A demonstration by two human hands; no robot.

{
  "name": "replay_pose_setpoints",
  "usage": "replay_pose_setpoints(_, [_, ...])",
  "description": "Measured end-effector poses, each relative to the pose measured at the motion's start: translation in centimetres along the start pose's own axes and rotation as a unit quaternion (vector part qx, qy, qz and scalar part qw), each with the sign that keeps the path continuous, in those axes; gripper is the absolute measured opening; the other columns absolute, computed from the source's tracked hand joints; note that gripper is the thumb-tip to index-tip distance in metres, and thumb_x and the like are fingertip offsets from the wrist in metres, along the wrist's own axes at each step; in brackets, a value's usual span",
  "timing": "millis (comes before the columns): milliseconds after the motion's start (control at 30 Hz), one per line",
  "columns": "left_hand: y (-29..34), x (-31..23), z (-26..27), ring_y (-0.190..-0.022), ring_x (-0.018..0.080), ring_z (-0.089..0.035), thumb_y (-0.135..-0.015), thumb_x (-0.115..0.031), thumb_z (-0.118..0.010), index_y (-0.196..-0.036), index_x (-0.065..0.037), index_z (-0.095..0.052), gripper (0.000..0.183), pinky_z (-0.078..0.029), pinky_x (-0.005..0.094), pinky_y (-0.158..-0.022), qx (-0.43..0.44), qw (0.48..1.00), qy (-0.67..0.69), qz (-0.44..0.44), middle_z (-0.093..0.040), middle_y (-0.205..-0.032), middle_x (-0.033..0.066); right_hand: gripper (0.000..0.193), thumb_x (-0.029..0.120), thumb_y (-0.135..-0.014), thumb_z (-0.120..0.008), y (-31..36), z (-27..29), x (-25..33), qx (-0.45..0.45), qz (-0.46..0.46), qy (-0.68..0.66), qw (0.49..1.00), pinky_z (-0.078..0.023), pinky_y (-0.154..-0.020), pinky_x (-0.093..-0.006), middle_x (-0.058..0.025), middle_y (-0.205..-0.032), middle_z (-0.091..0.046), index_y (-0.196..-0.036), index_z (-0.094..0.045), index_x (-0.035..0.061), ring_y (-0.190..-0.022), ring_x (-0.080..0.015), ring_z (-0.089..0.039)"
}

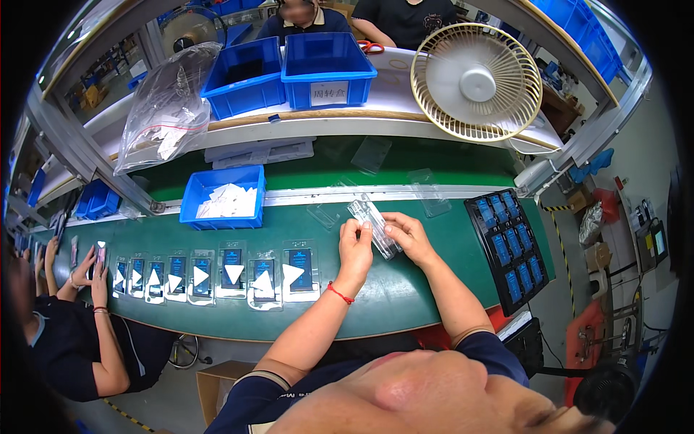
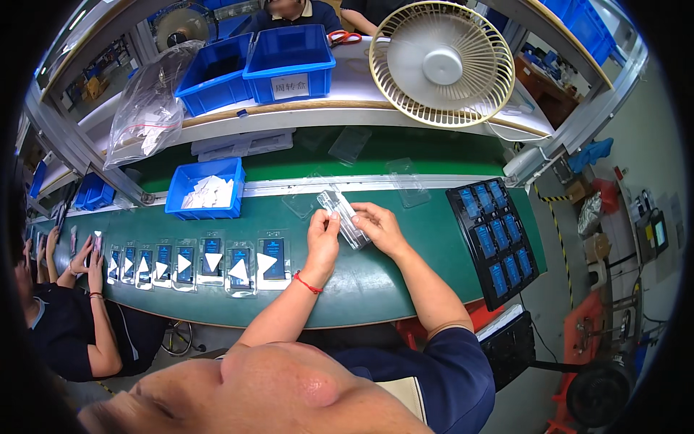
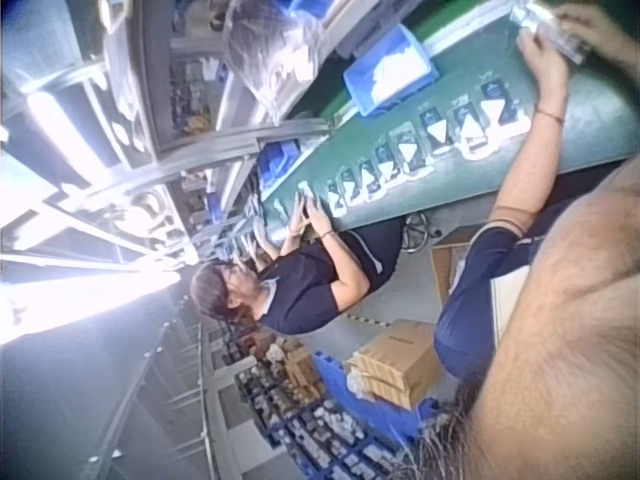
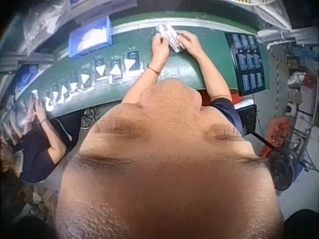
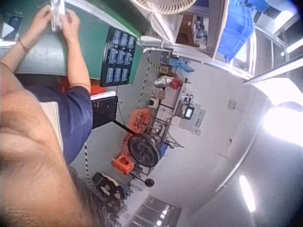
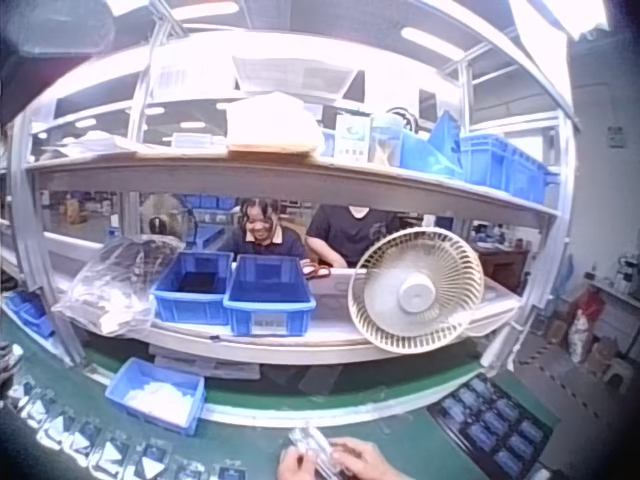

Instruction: The person assembles small electronic components into clear plastic packaging at a factory workstation. They place blue rectangular modules and white triangular inserts into the plastic trays, then close the lids. The person repeats this process for multiple units, organizing the finished packages on the table.

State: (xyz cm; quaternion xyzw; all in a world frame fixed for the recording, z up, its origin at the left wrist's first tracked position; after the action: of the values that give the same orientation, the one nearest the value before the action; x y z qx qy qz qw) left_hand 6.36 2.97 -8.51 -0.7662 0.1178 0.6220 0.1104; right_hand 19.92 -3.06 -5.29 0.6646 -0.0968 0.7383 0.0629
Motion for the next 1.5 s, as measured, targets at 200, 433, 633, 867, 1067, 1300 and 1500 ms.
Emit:
replay_pose_setpoints(200, [0.0,0.2,-0.1,-0.078,0.0161,-0.045,-0.094,-0.017,-0.06,-0.077,-0.004,-0.049,0.024,-0.039,0.0298,-0.071,-0.009,1.0,-0.016,-0.003,-0.047,-0.088,0.0069,0.038,0.014,-0.088,-0.066,-0.3,-0.1,-0.4,-0.01,0.018,0.004,1.0,-0.052,-0.077,-0.0266,-0.0128,-0.102,-0.069,-0.121,-0.059,-0.0033,-0.086,-0.012,-0.065])
replay_pose_setpoints(433, [0.0,0.3,0.0,-0.077,0.0156,-0.044,-0.093,-0.017,-0.06,-0.076,-0.003,-0.049,0.025,-0.039,0.0302,-0.07,-0.012,1.0,-0.02,0.002,-0.047,-0.088,0.0067,0.039,0.015,-0.088,-0.067,-0.2,-0.2,-0.2,-0.005,0.015,0.025,1.0,-0.052,-0.075,-0.0261,-0.0128,-0.103,-0.069,-0.121,-0.058,-0.003,-0.084,-0.0115,-0.065])
replay_pose_setpoints(633, [0.1,-0.1,0.0,-0.076,0.0155,-0.044,-0.093,-0.017,-0.06,-0.076,-0.003,-0.049,0.025,-0.04,0.0304,-0.07,-0.012,1.0,-0.026,0.009,-0.046,-0.088,0.0063,0.04,0.016,-0.087,-0.068,-0.1,-0.2,-0.3,-0.007,0.009,0.033,0.999,-0.052,-0.076,-0.0269,-0.0127,-0.103,-0.069,-0.121,-0.059,-0.0022,-0.085,-0.0119,-0.065])
replay_pose_setpoints(867, [0.0,0.2,-0.1,-0.079,0.0157,-0.045,-0.094,-0.017,-0.06,-0.077,-0.003,-0.049,0.024,-0.04,0.0303,-0.072,-0.012,1.0,-0.011,0.01,-0.047,-0.089,0.0066,0.041,0.015,-0.087,-0.069,-0.1,-0.4,0.0,-0.006,0.004,0.032,0.999,-0.053,-0.076,-0.0274,-0.0129,-0.104,-0.069,-0.122,-0.058,-0.0023,-0.086,-0.0127,-0.065])
replay_pose_setpoints(1067, [-0.4,1.0,0.0,-0.08,0.0168,-0.045,-0.094,-0.017,-0.06,-0.077,-0.003,-0.05,0.024,-0.04,0.0311,-0.074,-0.002,1.0,-0.002,0.031,-0.047,-0.09,0.0072,0.046,0.017,-0.082,-0.074,0.4,-0.2,0.4,-0.051,-0.015,0.051,0.997,-0.052,-0.075,-0.0275,-0.0126,-0.102,-0.068,-0.121,-0.059,-0.0018,-0.085,-0.0129,-0.063])
replay_pose_setpoints(1300, [-0.4,0.3,0.2,-0.072,0.0083,-0.043,-0.1,-0.016,-0.051,-0.079,-0.007,-0.048,0.023,-0.039,0.0253,-0.067,-0.01,0.999,-0.048,0.001,-0.047,-0.084,0.0005,0.06,0.026,-0.072,-0.078,7.8,5.1,2.1,-0.371,0.046,0.431,0.821,-0.048,-0.088,-0.0414,-0.0206,-0.112,-0.063,-0.121,-0.059,-0.0015,-0.098,-0.035,-0.06])
replay_pose_setpoints(1500, [0.1,-0.4,-0.1,-0.083,0.0223,-0.046,-0.095,-0.016,-0.054,-0.082,-0.002,-0.049,0.02,-0.04,0.0336,-0.077,0.037,0.999,-0.039,0.007,-0.048,-0.09,0.0108,0.057,0.033,-0.073,-0.077,10.9,4.7,2.2,-0.357,0.058,0.638,0.68,-0.035,-0.102,-0.0461,-0.0238,-0.124,-0.055,-0.119,-0.062,0.0039,-0.12,-0.0396,-0.045])
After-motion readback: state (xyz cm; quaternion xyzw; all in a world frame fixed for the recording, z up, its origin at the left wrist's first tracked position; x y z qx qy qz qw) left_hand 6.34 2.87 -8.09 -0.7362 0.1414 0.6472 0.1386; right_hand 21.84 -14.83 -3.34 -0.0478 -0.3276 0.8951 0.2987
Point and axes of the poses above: each hand's wrist, its own y-axis away from the middle knuckle, its own z-axis out of the back of the hand, x = y × z, the point moved 3 cm from there along -y, towards the middle knuckle
